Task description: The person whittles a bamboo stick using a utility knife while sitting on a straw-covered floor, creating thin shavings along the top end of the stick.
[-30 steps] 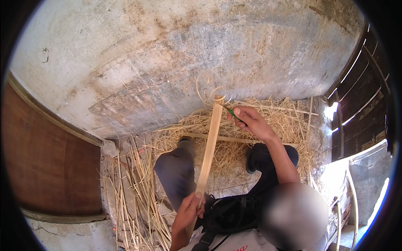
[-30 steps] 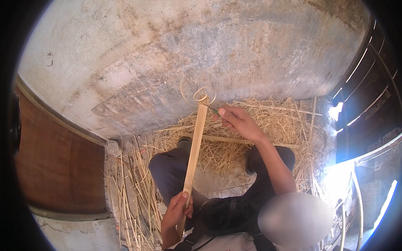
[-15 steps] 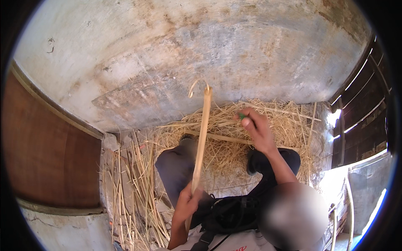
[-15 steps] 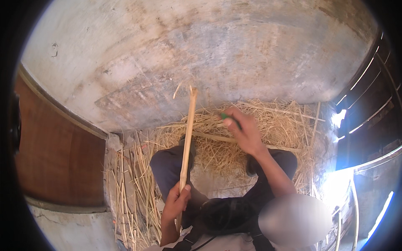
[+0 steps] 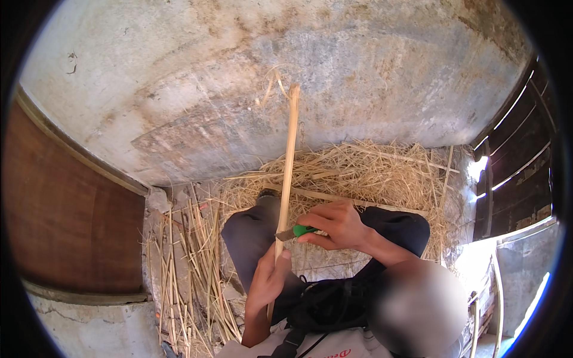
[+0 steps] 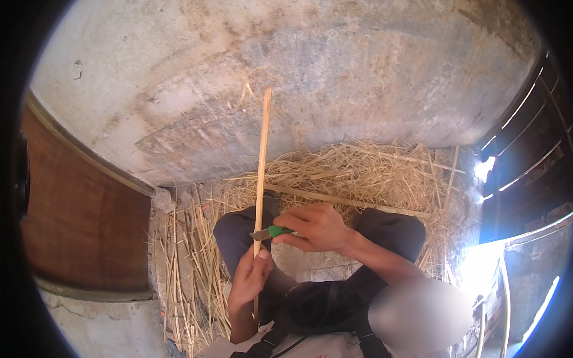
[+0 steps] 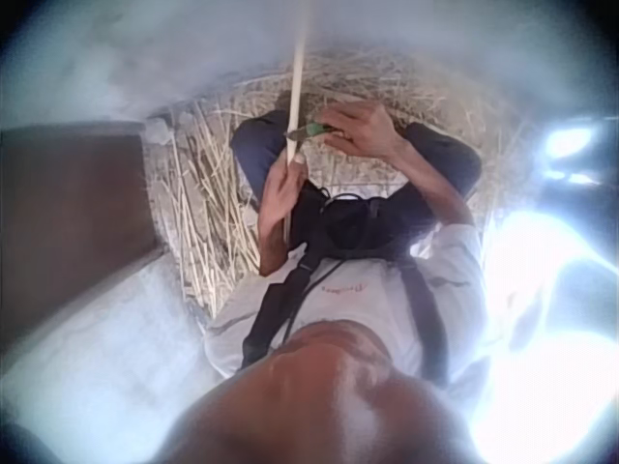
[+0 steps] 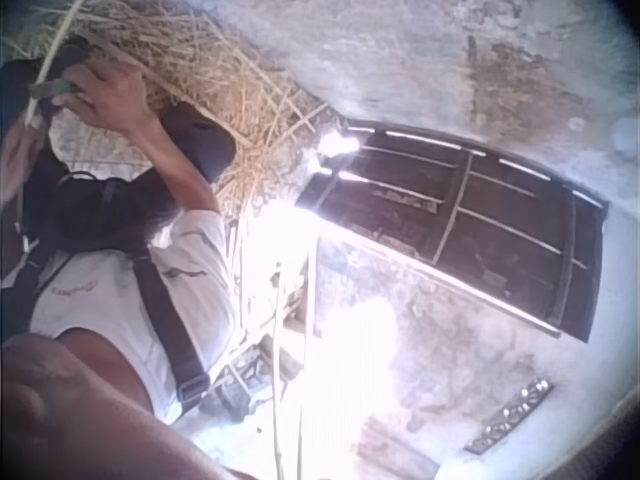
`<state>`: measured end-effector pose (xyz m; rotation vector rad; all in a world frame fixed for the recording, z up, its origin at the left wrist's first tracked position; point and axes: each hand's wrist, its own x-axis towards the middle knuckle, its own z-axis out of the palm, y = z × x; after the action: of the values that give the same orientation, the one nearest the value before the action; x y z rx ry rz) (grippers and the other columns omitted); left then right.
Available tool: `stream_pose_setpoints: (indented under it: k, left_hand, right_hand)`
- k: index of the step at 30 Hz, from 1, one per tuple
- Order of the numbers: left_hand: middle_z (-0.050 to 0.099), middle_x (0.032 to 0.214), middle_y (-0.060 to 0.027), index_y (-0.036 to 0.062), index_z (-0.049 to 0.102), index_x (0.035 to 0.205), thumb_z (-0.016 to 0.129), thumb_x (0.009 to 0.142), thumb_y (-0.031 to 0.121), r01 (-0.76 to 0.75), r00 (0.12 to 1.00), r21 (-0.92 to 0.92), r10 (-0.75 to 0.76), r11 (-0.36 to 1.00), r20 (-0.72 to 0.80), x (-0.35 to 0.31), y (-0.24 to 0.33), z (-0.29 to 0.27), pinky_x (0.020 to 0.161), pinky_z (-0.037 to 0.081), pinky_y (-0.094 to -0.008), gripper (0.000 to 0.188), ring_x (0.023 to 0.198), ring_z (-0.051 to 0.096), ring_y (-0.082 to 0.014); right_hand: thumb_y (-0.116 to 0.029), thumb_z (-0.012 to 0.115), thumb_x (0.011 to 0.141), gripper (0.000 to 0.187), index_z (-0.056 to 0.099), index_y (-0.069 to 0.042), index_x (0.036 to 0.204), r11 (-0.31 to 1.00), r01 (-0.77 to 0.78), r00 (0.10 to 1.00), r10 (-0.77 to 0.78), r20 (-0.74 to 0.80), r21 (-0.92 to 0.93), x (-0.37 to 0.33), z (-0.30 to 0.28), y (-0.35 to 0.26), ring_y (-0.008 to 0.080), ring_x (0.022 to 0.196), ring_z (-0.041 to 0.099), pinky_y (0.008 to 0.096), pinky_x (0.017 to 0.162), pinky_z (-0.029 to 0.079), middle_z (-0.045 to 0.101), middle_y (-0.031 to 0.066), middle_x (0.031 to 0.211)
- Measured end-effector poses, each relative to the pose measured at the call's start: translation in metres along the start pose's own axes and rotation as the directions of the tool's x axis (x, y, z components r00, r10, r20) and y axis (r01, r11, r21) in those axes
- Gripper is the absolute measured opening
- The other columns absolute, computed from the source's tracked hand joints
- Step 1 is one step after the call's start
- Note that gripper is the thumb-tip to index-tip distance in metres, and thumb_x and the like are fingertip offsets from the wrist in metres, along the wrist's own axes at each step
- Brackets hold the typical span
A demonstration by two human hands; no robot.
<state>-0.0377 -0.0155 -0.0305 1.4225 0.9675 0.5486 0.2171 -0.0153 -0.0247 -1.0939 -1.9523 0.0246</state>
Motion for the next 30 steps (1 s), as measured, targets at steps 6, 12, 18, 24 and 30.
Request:
stream_pose_setpoints:
  k: [6,12,18,24,30]
  left_hand:
    - [0.043,0.069,0.0036,0.0095,0.046,0.095,0.042,0.121,0.037,-0.164,0.986,-0.012,0.164,0.986,0.023,0.004,0.009,0.007,0.048,0.027,-0.0241,0.038,0.055,0.035,-0.0046]
    - [0.039,0.064,0.0034,0.0102,0.041,0.091,0.035,0.121,0.045,-0.04,0.983,-0.184,0.072,0.982,0.169,0.003,0.017,0.004,0.046,0.026,-0.0244,0.046,0.051,0.032,-0.0048]
    - [0.044,0.067,0.0017,0.0088,0.044,0.091,0.036,0.121,0.042,-0.09,0.987,-0.112,0.104,0.99,0.121,0.003,0.017,0.004,0.048,0.03,-0.0255,0.045,0.054,0.037,-0.0062]
    - [0.061,0.081,-0.0067,-0.0034,0.062,0.133,0.05,0.115,0.015,-0.074,0.996,0.104,0.079,0.992,-0.046,0.006,0.013,0.005,0.068,0.047,-0.0354,0.029,0.072,0.056,-0.0157]
    - [0.063,0.078,-0.0241,-0.004,0.062,0.125,0.055,0.113,0.015,-0.121,0.978,0.254,0.16,0.96,-0.136,0.008,0.026,0.011,0.067,0.048,-0.0458,0.024,0.068,0.065,-0.0397]
  right_hand:
    - [-0.042,0.085,0.091,0.033,0.076,-0.016,0.108,1.0,0.008,1.0,-0.008,0.002,0.001,0.0,0.0,-0.002,0.0203,0.065,0.07,0.0344,0.057,0.055,0.071,-0.0013,0.084]
    - [-0.041,0.085,0.092,0.031,0.079,-0.017,0.11,0.997,-0.026,0.999,0.024,0.026,0.074,-0.002,0.001,-0.002,0.0208,0.062,0.069,0.0346,0.055,0.054,0.072,-0.0012,0.083]
    - [-0.041,0.085,0.093,0.029,0.079,-0.018,0.11,0.996,-0.035,0.999,0.032,0.035,0.083,-0.001,-0.001,-0.001,0.0211,0.063,0.07,0.0341,0.054,0.054,0.074,-0.0016,0.085]
    - [-0.042,0.084,0.092,0.03,0.079,-0.018,0.11,1.0,-0.019,0.999,0.02,0.028,-0.015,0.001,-0.005,-0.001,0.0195,0.063,0.07,0.0332,0.054,0.054,0.073,-0.003,0.084]
    - [-0.042,0.084,0.092,0.03,0.078,-0.019,0.11,0.992,0.002,1.0,-0.004,-0.013,-0.123,0.002,-0.004,-0.004,0.0183,0.059,0.066,0.0327,0.053,0.052,0.066,-0.0033,0.078]
